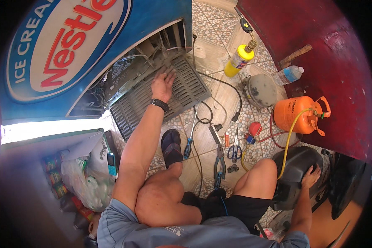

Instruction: The person works on the lower electrical and mechanical components of a commercial ice cream freezer, handling wires, checking internal parts by hand, and using pliers to manipulate components within the lower vent area.

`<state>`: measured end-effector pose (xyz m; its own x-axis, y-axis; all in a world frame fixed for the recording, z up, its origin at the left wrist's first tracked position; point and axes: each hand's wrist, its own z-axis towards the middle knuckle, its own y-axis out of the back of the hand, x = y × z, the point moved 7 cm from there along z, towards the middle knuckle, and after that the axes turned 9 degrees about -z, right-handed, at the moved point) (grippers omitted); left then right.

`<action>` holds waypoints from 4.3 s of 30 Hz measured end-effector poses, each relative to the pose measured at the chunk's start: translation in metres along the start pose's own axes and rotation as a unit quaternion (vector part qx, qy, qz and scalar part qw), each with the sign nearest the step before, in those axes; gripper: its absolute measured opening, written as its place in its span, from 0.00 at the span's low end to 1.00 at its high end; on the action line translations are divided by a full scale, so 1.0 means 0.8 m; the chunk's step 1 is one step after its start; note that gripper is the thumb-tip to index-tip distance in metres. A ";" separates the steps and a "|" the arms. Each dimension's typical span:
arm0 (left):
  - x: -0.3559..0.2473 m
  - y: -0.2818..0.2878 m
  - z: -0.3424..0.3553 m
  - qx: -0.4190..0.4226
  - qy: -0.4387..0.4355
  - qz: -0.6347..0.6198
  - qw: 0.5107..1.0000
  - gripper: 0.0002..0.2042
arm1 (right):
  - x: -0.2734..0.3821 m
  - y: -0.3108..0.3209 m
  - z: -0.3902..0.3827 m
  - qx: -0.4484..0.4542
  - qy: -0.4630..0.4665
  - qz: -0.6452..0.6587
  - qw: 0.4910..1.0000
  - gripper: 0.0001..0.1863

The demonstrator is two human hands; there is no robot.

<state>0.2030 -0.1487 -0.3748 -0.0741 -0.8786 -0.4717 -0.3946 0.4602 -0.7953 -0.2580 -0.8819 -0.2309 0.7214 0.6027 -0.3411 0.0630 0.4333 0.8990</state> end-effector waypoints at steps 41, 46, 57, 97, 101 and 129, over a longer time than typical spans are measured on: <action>-0.039 -0.019 0.013 0.037 -0.116 0.473 0.873 0.19 | -0.015 -0.012 0.002 0.027 -0.024 -0.017 0.999 0.26; -0.011 0.037 0.028 -0.015 -0.040 0.268 0.962 0.20 | -0.001 -0.012 0.005 0.028 -0.008 -0.002 1.000 0.27; -0.009 0.009 0.026 0.054 -0.049 0.280 0.957 0.20 | -0.005 -0.012 0.004 0.013 0.001 -0.057 0.998 0.27; -0.041 0.051 -0.040 0.002 0.038 0.480 0.877 0.26 | -0.006 -0.008 0.008 -0.003 0.011 -0.052 0.999 0.28; -0.061 0.099 -0.043 -0.042 -0.031 0.571 0.819 0.24 | 0.001 -0.008 0.010 0.012 0.011 -0.040 0.999 0.28; -0.152 0.288 -0.217 -0.170 0.087 0.787 0.586 0.19 | -0.040 -0.041 0.015 -0.010 0.087 -0.024 0.996 0.31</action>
<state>-0.0377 0.0421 -0.4346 -0.6722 0.5881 -0.4499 0.1306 0.6922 0.7097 -0.2752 -0.9236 -0.2463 0.5871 0.6878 -0.4269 0.0792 0.4760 0.8759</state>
